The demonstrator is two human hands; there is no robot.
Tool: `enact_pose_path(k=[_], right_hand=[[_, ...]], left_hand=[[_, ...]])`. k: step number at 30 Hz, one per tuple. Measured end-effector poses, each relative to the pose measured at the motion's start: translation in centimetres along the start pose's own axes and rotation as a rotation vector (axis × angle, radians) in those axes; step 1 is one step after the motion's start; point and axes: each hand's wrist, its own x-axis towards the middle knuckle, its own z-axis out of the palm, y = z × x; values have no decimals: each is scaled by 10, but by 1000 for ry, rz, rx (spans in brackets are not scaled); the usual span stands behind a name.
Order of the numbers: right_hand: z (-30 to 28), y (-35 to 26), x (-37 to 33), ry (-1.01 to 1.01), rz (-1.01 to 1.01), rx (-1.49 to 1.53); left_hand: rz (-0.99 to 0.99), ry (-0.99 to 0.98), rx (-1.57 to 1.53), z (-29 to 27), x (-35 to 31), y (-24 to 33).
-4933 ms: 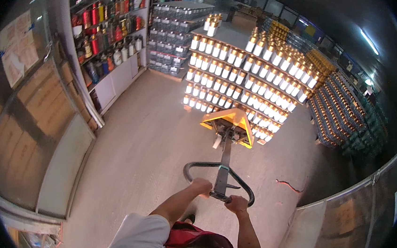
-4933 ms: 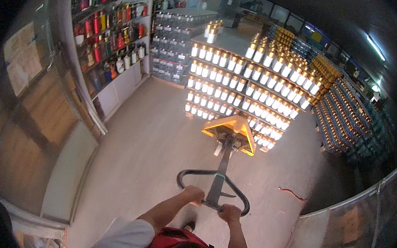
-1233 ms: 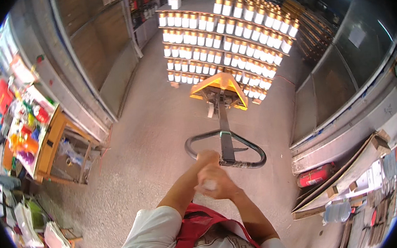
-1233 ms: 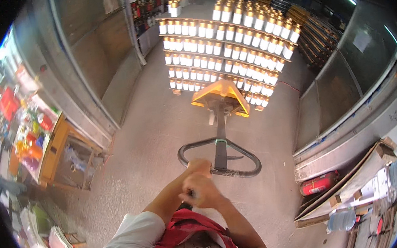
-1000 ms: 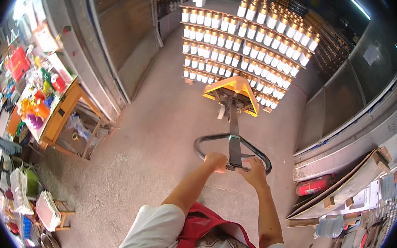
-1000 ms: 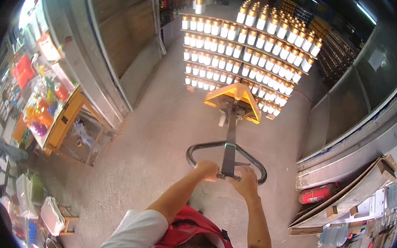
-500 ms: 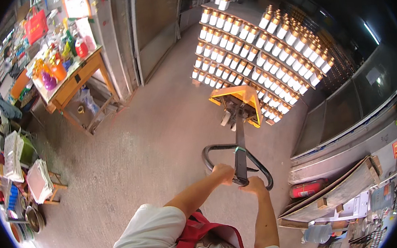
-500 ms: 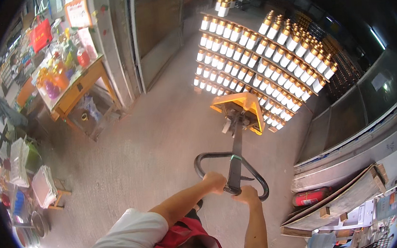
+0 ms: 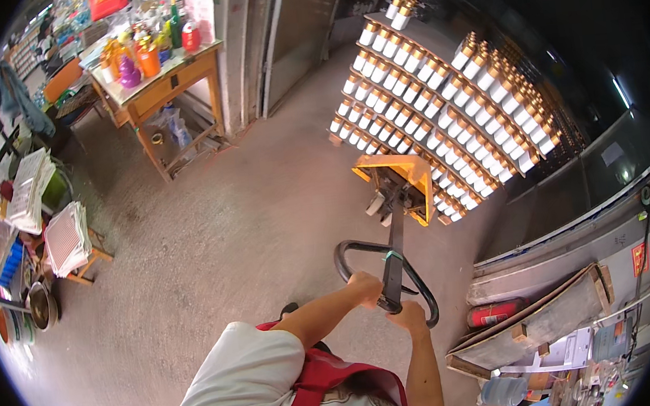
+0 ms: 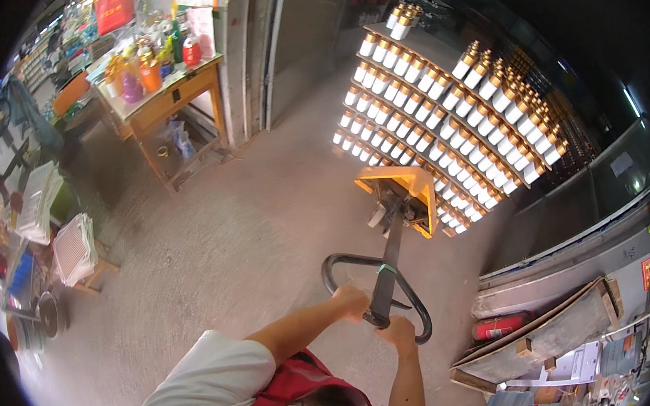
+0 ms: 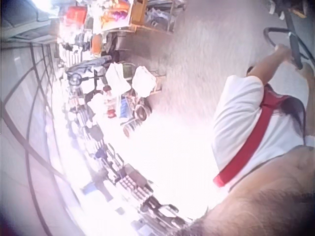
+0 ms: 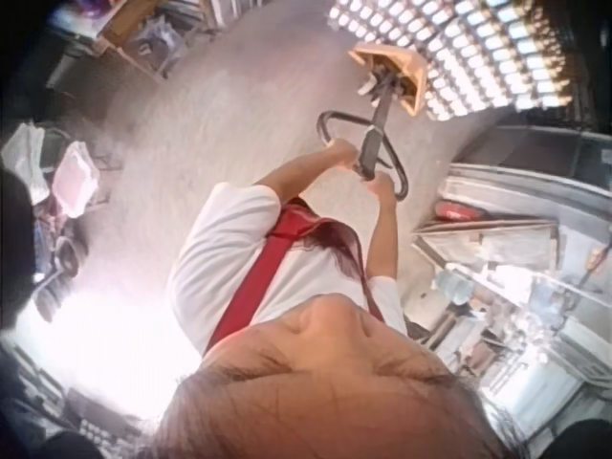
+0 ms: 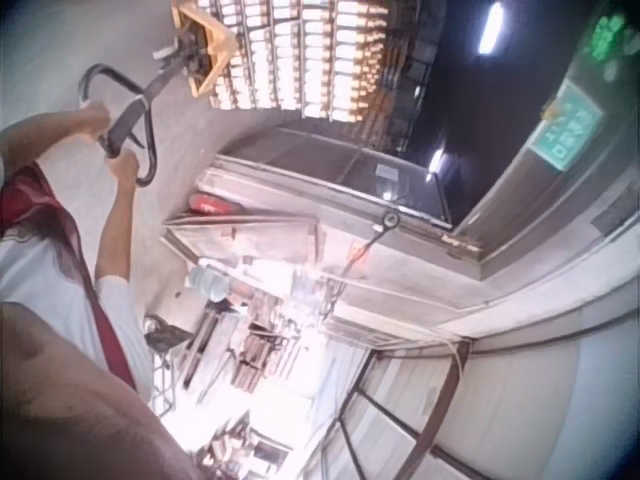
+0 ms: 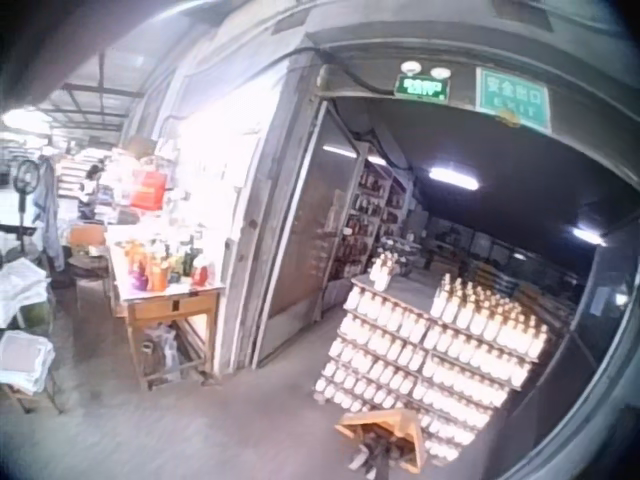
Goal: The person operates a manual pallet jack to lift and move a pallet stacked with white and gold containers. They navigate the pallet through a warehouse aisle, briefly stop to remove a cardboard sheet from the top of the stack, and then continue moving the load to a different location.
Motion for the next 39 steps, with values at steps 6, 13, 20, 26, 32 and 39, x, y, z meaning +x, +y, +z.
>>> enact_pose_path(k=[6,13,20,26,32,39], right_hand=[[30,-8,-30,69,34,15],[60,-21,-70,97,-20,-29],[54,-38,-103,79,10,-52],[61,-41,-116,20,53,-72],[79,-38,-143,86,10,-60],[91,-67,-212,65,-2,-66]], left_hand=[[-26,-51,-45,2,-46,12],[-18,-85,-20,28,-86,20],[25,-50,-51,27,-122,33],[4,-20,-93,37,-138,41],[12,-7,-129,55,-160,48],[-9,-19,-99,79,-220,73]])
